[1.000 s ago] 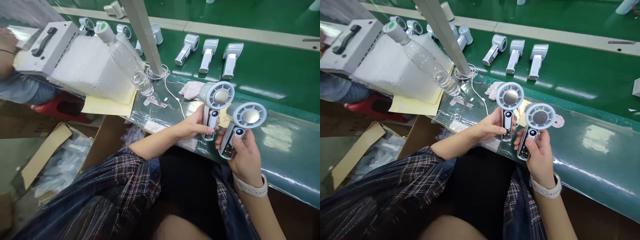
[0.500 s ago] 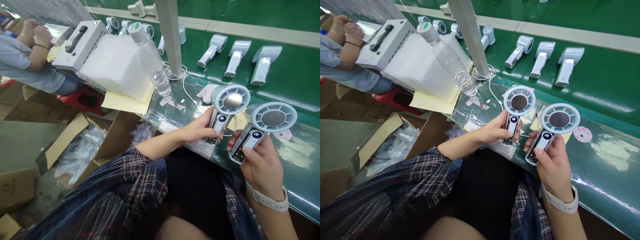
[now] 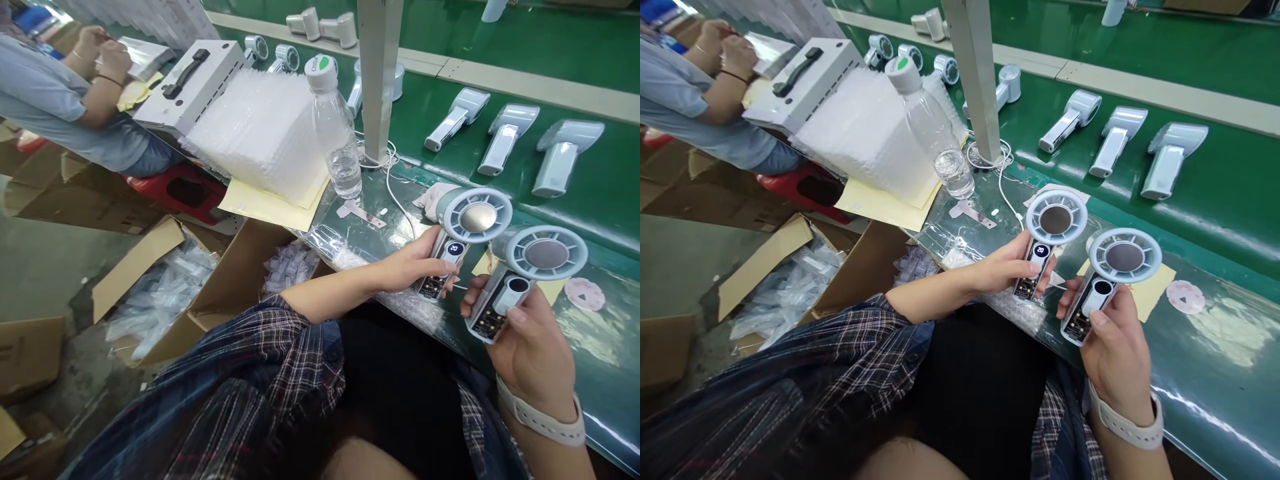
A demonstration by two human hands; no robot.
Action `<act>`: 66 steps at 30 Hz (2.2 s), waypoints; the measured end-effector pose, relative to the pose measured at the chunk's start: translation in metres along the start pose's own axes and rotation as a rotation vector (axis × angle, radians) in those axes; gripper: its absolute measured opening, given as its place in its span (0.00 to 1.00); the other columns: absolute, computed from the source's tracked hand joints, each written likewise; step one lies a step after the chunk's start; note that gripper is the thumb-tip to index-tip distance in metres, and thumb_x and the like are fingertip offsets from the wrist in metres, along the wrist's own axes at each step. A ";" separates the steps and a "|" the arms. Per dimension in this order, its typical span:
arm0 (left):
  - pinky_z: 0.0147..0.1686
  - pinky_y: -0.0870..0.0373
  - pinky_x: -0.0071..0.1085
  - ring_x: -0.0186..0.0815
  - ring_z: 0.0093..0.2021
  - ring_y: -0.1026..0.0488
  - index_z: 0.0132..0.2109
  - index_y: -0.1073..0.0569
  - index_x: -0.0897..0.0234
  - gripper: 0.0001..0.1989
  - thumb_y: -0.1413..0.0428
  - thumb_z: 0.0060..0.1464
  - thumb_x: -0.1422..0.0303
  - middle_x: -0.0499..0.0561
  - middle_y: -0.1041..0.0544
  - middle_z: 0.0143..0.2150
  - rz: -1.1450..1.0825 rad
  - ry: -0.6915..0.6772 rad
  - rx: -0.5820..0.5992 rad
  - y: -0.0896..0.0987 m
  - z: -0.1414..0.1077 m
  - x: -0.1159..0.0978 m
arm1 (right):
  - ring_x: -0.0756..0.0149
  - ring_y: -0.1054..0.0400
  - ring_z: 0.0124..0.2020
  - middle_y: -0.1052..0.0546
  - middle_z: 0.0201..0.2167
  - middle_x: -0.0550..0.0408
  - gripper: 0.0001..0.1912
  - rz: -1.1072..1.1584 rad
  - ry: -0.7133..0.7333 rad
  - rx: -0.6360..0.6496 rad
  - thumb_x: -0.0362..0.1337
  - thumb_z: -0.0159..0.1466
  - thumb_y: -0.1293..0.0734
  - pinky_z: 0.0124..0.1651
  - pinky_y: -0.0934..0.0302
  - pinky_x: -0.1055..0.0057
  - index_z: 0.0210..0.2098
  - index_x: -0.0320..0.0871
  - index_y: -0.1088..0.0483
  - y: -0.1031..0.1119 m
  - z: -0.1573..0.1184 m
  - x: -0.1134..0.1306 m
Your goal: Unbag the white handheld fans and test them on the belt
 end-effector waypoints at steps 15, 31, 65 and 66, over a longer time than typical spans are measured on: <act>0.35 0.27 0.36 0.36 0.31 0.25 0.56 0.43 0.58 0.35 0.32 0.53 0.51 0.45 0.27 0.36 0.071 0.105 0.086 -0.012 -0.002 0.016 | 0.62 0.27 0.31 0.21 0.36 0.53 0.18 0.078 0.076 -0.010 0.42 0.56 0.23 0.28 0.29 0.67 0.44 0.48 0.26 0.001 -0.001 0.005; 0.41 0.23 0.38 0.38 0.35 0.19 0.56 0.40 0.60 0.31 0.32 0.57 0.53 0.50 0.23 0.44 0.146 0.064 0.037 -0.009 0.005 0.021 | 0.62 0.26 0.30 0.21 0.35 0.53 0.15 0.023 0.171 -0.097 0.38 0.60 0.26 0.28 0.31 0.68 0.46 0.46 0.27 0.024 -0.001 -0.004; 0.39 0.25 0.32 0.33 0.36 0.22 0.46 0.27 0.64 0.29 0.30 0.51 0.46 0.53 0.20 0.41 -0.085 0.116 0.209 -0.062 0.030 -0.022 | 0.61 0.33 0.28 0.29 0.28 0.52 0.15 0.224 0.181 0.002 0.48 0.61 0.34 0.27 0.33 0.62 0.33 0.43 0.22 -0.004 -0.001 0.060; 0.38 0.25 0.32 0.34 0.35 0.22 0.47 0.27 0.63 0.29 0.31 0.52 0.46 0.53 0.19 0.40 -0.100 0.110 0.180 -0.059 0.030 -0.022 | 0.60 0.33 0.28 0.29 0.27 0.51 0.16 0.203 0.175 0.007 0.49 0.61 0.34 0.27 0.33 0.62 0.32 0.43 0.23 -0.005 -0.002 0.061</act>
Point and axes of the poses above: each hand's wrist, its own z-axis towards the middle knuckle, its own y-axis out of the back of the hand, x = y × z, the point moved 8 cm from there along z, towards the middle knuckle
